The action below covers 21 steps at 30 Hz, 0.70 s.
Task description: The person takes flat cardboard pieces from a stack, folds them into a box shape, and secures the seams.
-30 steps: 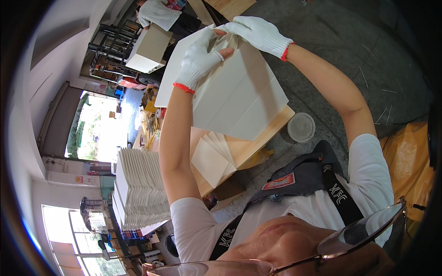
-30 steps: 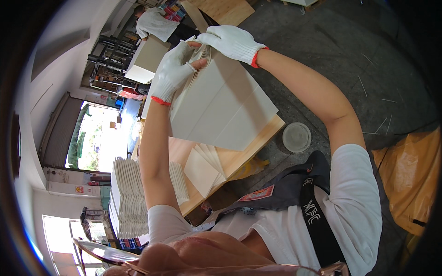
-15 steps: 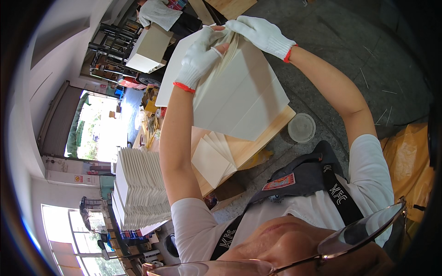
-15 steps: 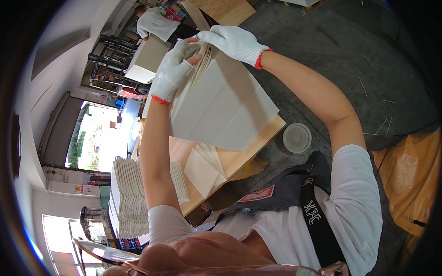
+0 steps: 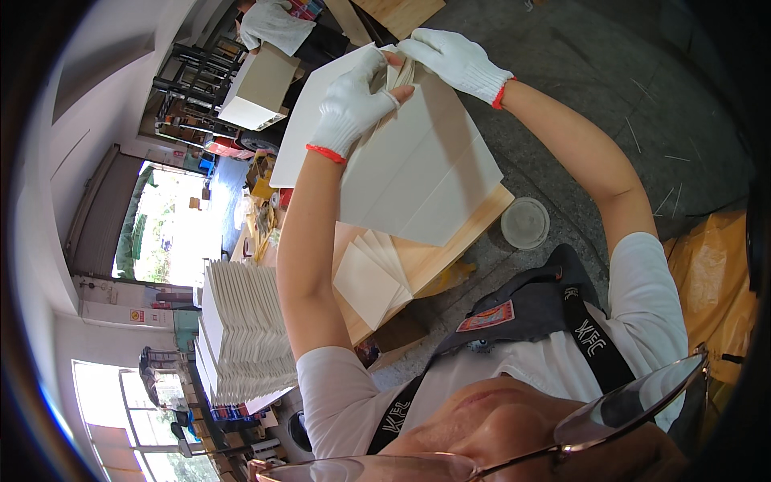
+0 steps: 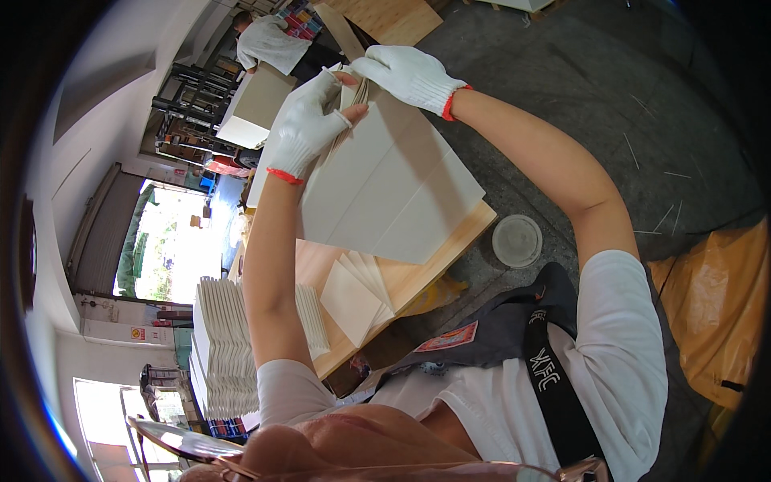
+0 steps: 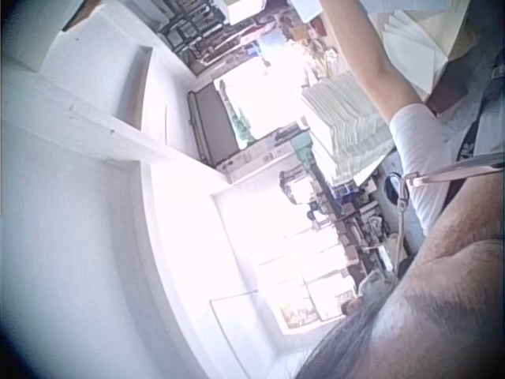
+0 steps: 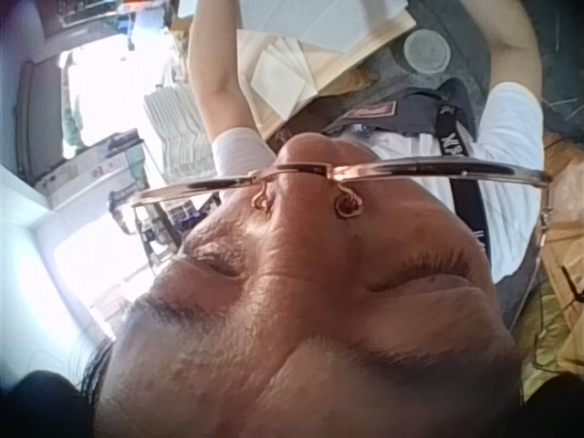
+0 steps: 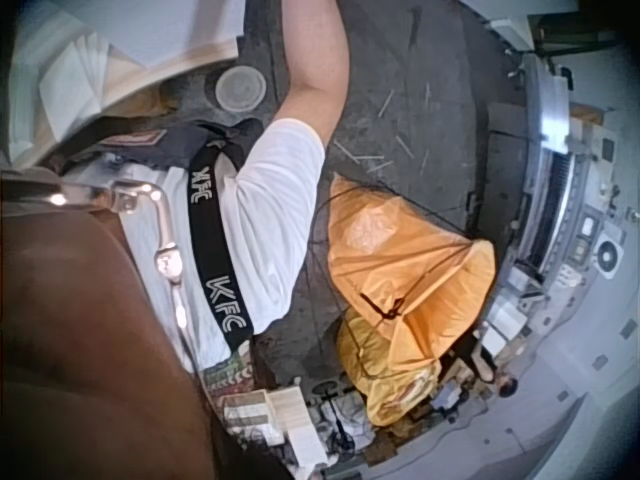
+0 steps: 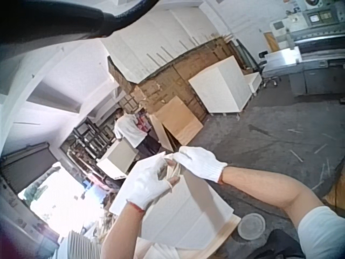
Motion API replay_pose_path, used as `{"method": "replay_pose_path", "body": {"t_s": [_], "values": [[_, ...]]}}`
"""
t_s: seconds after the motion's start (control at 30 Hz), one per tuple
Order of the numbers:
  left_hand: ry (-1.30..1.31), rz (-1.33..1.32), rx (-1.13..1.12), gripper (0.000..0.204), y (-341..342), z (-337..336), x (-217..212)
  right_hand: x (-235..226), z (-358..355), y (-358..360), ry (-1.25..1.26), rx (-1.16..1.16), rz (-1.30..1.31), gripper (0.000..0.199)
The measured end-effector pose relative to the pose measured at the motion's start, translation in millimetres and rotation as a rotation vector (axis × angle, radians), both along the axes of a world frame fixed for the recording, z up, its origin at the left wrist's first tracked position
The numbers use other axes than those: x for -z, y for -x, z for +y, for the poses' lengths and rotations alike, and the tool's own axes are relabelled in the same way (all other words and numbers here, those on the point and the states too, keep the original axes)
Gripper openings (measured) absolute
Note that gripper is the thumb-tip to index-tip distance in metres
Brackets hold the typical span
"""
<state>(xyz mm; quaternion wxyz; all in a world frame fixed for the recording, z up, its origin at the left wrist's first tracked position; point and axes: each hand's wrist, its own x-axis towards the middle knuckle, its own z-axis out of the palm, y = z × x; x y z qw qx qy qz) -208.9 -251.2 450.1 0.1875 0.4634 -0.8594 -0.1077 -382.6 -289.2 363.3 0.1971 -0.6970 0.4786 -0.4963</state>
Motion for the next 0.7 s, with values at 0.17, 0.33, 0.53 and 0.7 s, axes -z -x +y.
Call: {"method": "replay_pose_path", "body": {"t_s": [0.17,0.33,0.53,0.7], "values": [[-0.037,0.015,0.004,0.034,-2,-1,-2,0,1,0,0.069,0.011,-0.021,0.048],[0.184,-0.036,0.113,0.040,-10,-11,3,-1,-1,21,0.068,0.122,0.282,0.051],[0.143,0.010,0.044,0.039,-8,-14,4,-8,2,23,0.364,0.130,0.662,0.035],[0.136,0.041,0.007,0.033,-9,-11,4,-18,-2,3,0.101,-0.002,0.274,0.040]]}}
